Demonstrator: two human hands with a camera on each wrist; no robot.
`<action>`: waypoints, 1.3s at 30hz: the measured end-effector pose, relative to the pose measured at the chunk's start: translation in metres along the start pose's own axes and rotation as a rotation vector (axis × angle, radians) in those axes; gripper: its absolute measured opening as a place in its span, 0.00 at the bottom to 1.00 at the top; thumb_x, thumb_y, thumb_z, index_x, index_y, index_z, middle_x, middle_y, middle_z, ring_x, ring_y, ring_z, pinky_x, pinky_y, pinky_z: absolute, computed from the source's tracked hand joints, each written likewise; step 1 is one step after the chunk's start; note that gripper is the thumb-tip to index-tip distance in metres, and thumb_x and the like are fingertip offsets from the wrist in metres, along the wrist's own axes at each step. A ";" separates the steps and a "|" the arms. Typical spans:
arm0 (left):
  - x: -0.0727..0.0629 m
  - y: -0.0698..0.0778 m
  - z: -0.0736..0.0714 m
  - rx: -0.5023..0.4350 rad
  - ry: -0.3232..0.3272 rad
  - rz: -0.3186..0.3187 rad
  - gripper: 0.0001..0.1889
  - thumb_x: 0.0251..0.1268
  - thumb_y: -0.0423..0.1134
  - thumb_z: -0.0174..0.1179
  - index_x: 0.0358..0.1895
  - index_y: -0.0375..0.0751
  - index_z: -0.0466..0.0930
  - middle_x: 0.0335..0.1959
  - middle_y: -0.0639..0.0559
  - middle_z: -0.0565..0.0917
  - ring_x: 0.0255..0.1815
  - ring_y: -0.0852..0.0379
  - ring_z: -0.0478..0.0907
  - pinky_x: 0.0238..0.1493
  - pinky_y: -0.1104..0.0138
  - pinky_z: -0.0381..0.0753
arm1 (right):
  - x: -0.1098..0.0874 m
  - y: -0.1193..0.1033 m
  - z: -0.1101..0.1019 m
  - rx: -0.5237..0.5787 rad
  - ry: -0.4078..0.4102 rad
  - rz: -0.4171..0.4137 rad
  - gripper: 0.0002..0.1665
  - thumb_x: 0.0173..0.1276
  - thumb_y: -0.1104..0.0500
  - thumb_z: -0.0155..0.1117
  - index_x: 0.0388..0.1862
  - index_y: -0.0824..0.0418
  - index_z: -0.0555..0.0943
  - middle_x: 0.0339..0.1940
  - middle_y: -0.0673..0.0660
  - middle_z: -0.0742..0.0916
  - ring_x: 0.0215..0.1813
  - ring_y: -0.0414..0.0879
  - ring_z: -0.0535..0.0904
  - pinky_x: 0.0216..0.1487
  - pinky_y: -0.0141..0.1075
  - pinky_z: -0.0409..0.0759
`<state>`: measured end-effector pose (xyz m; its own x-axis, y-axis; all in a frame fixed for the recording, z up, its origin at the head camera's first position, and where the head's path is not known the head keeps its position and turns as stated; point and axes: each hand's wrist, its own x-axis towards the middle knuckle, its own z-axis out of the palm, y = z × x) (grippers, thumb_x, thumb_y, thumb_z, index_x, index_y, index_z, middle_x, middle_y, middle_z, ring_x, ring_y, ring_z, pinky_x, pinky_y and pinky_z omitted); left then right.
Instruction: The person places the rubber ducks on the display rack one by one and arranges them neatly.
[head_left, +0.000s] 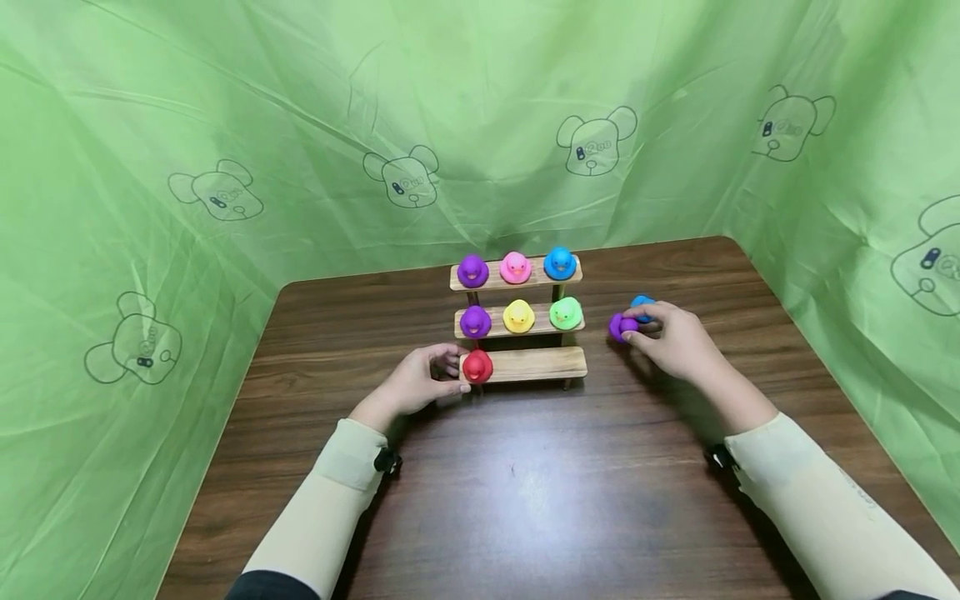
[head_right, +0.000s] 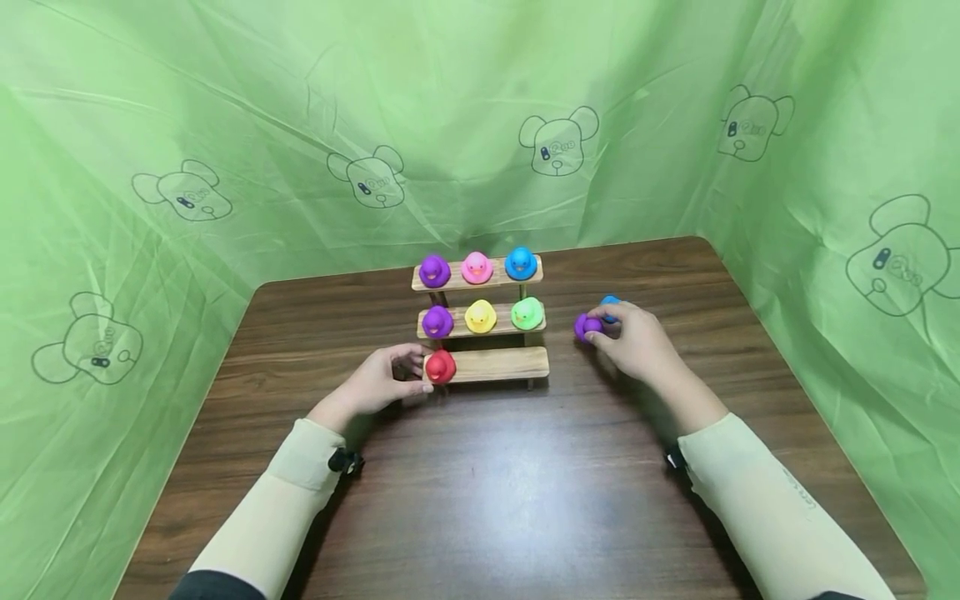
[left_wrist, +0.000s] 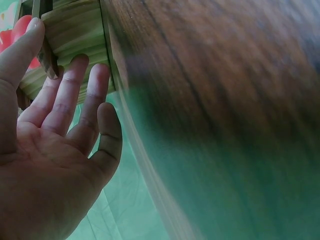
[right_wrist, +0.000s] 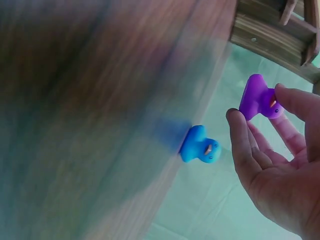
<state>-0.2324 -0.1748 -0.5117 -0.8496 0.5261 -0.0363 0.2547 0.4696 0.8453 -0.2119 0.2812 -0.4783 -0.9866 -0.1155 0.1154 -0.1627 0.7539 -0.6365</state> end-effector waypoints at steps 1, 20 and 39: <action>0.000 0.000 0.000 0.001 0.000 0.000 0.27 0.57 0.36 0.80 0.61 0.43 0.83 0.45 0.53 0.88 0.49 0.52 0.85 0.56 0.54 0.84 | -0.002 -0.002 -0.001 0.004 0.010 -0.003 0.20 0.72 0.53 0.74 0.59 0.58 0.85 0.58 0.65 0.86 0.53 0.65 0.87 0.47 0.57 0.87; -0.001 0.003 0.000 0.001 0.006 -0.001 0.27 0.57 0.36 0.80 0.61 0.41 0.83 0.46 0.52 0.88 0.51 0.51 0.85 0.56 0.54 0.84 | -0.023 -0.031 -0.001 0.036 0.155 -0.036 0.19 0.67 0.47 0.79 0.54 0.51 0.89 0.50 0.57 0.91 0.35 0.51 0.84 0.33 0.41 0.78; 0.000 0.002 0.000 -0.005 -0.001 -0.003 0.26 0.58 0.35 0.80 0.60 0.42 0.83 0.46 0.53 0.88 0.50 0.50 0.86 0.56 0.57 0.85 | -0.039 -0.057 0.013 0.085 0.134 -0.116 0.17 0.66 0.49 0.80 0.51 0.50 0.89 0.43 0.50 0.92 0.18 0.44 0.73 0.19 0.35 0.73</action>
<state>-0.2321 -0.1739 -0.5100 -0.8500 0.5254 -0.0391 0.2501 0.4676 0.8478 -0.1644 0.2340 -0.4562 -0.9516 -0.1067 0.2884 -0.2809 0.6828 -0.6744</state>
